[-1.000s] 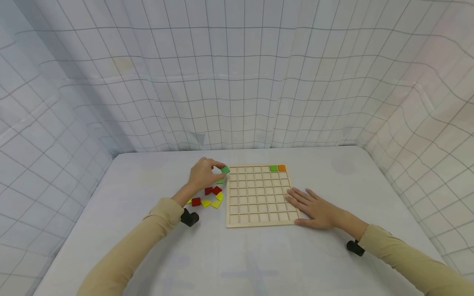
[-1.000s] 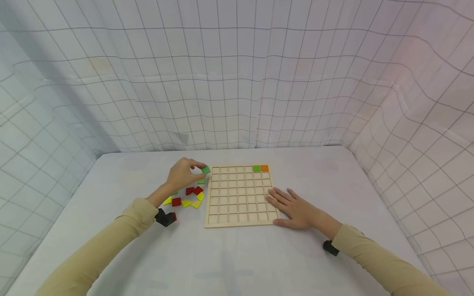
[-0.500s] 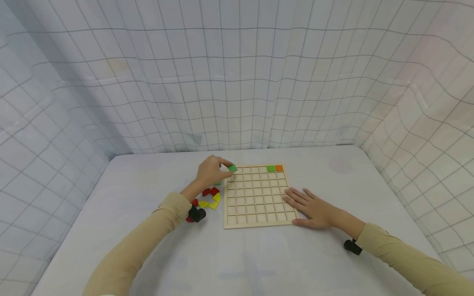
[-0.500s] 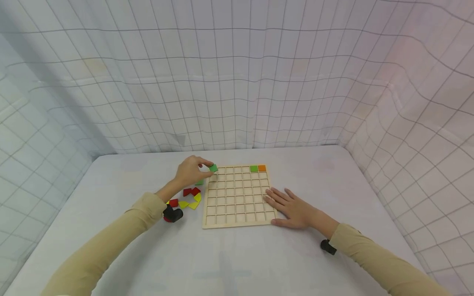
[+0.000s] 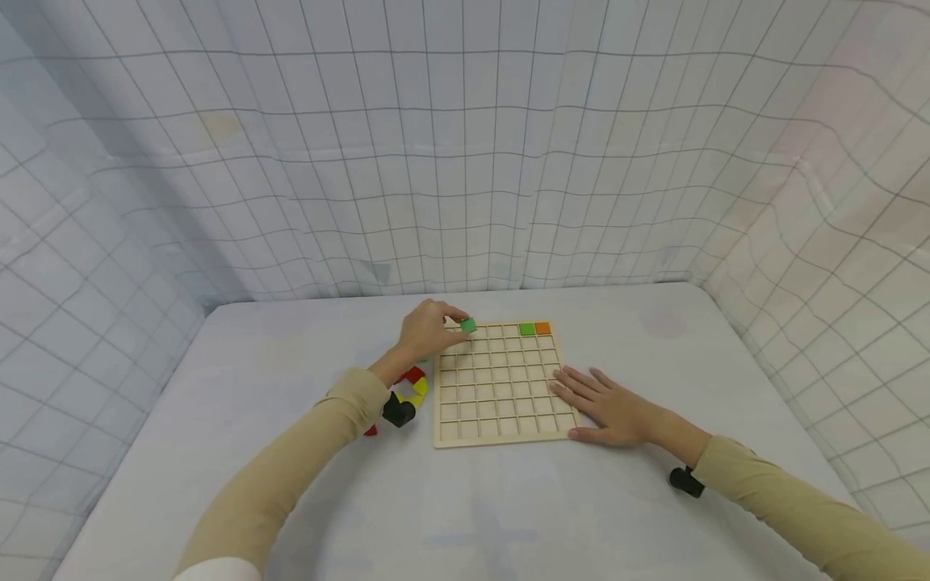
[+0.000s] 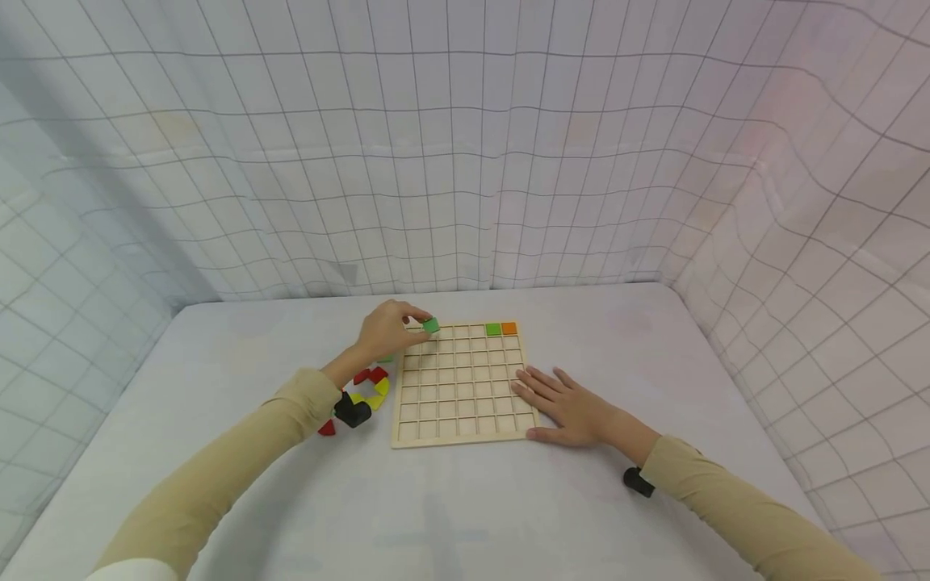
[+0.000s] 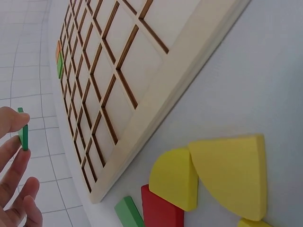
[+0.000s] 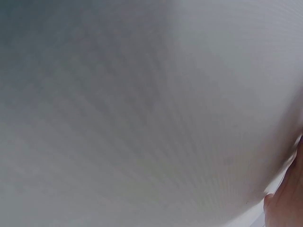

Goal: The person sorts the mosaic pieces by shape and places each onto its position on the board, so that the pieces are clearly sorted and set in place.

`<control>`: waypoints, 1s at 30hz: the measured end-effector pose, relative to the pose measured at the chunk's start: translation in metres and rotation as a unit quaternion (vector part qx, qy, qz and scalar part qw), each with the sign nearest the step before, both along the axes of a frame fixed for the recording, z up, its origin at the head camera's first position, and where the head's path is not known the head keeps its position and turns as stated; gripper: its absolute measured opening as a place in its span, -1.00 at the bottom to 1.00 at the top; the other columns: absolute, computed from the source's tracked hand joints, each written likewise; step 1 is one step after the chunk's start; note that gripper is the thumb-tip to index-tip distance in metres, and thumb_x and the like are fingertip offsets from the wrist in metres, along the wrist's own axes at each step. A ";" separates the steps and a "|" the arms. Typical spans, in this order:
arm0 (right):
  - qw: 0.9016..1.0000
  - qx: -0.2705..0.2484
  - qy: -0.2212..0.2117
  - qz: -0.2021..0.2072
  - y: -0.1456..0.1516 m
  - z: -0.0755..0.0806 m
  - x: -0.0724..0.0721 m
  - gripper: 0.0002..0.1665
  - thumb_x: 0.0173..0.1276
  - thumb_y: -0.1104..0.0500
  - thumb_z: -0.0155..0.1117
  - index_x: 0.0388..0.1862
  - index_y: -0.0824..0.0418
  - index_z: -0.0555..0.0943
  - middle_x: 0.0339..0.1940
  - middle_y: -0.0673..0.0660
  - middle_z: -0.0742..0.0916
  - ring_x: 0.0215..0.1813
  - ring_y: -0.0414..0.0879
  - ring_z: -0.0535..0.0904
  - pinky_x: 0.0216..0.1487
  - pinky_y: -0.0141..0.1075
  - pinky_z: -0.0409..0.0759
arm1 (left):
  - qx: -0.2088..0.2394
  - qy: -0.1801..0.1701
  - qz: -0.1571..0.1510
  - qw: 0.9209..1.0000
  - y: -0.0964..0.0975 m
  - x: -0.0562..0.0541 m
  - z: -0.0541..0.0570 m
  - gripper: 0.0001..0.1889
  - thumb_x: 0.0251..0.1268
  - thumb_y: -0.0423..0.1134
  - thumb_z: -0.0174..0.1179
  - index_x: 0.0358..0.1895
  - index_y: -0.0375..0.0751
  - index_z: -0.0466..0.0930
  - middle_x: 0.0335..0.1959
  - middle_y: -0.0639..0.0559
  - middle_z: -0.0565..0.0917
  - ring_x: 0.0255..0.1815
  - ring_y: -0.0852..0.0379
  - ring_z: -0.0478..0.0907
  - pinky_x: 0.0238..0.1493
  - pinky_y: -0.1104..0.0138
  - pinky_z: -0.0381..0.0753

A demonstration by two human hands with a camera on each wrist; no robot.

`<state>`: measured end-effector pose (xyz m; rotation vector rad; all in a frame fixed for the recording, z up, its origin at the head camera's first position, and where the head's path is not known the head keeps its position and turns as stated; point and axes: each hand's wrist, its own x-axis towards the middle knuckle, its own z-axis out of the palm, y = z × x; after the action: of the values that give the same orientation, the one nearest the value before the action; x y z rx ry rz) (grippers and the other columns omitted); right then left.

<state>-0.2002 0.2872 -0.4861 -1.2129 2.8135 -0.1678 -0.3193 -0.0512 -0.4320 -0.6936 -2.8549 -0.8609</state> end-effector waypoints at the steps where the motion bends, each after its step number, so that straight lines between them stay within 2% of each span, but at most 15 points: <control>1: 1.000 0.003 -0.003 -0.001 0.000 0.000 0.000 -0.09 0.44 -0.27 -0.03 0.57 0.14 -0.01 0.59 0.20 0.09 0.58 0.16 -0.04 0.43 0.26 -0.02 | -0.001 0.002 -0.002 1.000 0.002 -0.001 0.000 -0.68 0.08 -0.11 0.39 -0.06 -0.06 0.74 -0.16 0.04 0.75 -0.14 0.04 0.56 -0.34 0.30 0.55; 9: 1.000 0.008 -0.014 -0.004 0.000 0.002 0.000 -0.09 0.44 -0.26 -0.03 0.57 0.16 -0.03 0.60 0.19 0.06 0.59 0.16 -0.06 0.45 0.25 -0.05 | -0.002 -0.003 -0.005 1.000 0.013 -0.008 -0.004 -0.68 0.06 -0.09 0.37 -0.08 -0.04 0.75 -0.15 0.07 0.76 -0.15 0.06 0.57 -0.37 0.34 0.54; 17: 1.000 0.017 -0.007 -0.005 0.000 0.004 0.000 -0.09 0.45 -0.28 -0.07 0.57 0.15 -0.02 0.59 0.20 0.07 0.59 0.16 -0.05 0.44 0.26 -0.03 | 0.003 -0.002 -0.010 1.000 0.022 -0.012 -0.007 -0.67 0.08 -0.09 0.35 -0.05 -0.05 0.74 -0.13 0.07 0.76 -0.16 0.06 0.59 -0.38 0.36 0.54; 30: 0.999 0.029 -0.024 -0.012 0.001 0.000 -0.002 -0.08 0.45 -0.31 -0.10 0.59 0.07 -0.10 0.61 0.12 -0.01 0.61 0.08 -0.15 0.48 0.21 -0.11 | 0.017 -0.011 -0.011 1.000 0.033 -0.018 -0.019 -0.67 0.07 -0.08 0.37 -0.07 -0.05 0.75 -0.13 0.05 0.75 -0.12 0.03 0.64 -0.38 0.34 0.59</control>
<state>-0.2018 0.2881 -0.4863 -1.1482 2.7723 -0.1148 -0.3371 -0.0187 -0.4513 -0.7169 -2.8514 -0.9228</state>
